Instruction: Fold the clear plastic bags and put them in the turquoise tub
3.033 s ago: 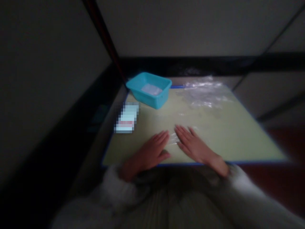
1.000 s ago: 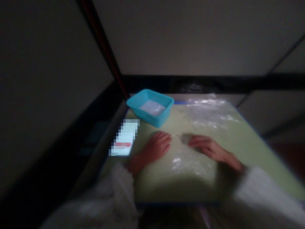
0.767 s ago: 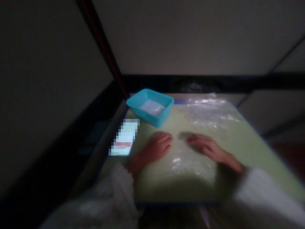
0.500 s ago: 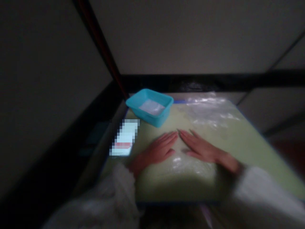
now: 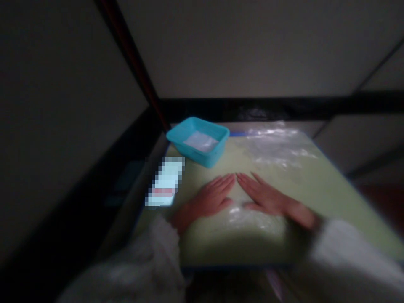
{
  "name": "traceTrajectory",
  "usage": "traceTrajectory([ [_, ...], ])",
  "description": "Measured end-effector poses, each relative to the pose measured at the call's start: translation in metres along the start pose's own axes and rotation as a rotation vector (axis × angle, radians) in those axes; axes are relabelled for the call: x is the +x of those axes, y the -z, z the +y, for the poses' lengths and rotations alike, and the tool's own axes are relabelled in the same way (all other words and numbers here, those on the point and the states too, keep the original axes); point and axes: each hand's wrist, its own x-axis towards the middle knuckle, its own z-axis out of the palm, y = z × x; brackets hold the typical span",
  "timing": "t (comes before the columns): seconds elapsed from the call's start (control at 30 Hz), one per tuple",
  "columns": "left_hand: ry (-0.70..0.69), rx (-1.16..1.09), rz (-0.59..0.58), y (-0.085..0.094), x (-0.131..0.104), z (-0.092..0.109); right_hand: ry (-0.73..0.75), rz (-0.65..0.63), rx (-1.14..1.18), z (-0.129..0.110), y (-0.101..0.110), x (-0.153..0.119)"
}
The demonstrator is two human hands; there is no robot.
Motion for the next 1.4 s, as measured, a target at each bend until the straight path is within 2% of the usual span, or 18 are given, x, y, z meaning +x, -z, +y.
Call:
traceTrajectory([
  [0.4, -0.022, -0.008, 0.017, -0.003, 0.000, -0.004, -0.017, -0.026, 0.027, 0.001, -0.002, 0.000],
  [0.57, -0.020, -0.037, 0.042, -0.002, -0.002, -0.004, -0.030, -0.028, 0.114, 0.000, 0.017, 0.000],
  [0.7, -0.103, -0.022, 0.073, 0.008, -0.005, -0.003, -0.090, 0.031, 0.117, 0.003, 0.037, -0.005],
  [0.8, -0.152, 0.012, 0.124, 0.016, -0.007, -0.001, -0.127, 0.078, 0.078, 0.008, 0.044, -0.009],
  [0.93, -0.165, 0.035, 0.221, 0.019, -0.008, 0.000, -0.130, 0.081, 0.051, 0.013, 0.043, -0.012],
  [1.07, -0.196, 0.045, 0.255, 0.017, -0.007, 0.001, -0.173, 0.094, 0.071, 0.013, 0.040, -0.011],
  [1.2, -0.218, 0.053, 0.272, 0.018, -0.005, 0.003, -0.185, 0.098, 0.078, 0.014, 0.039, -0.010],
  [1.4, -0.250, 0.070, 0.225, 0.018, -0.006, 0.005, -0.170, 0.076, 0.054, 0.016, 0.037, -0.007],
])
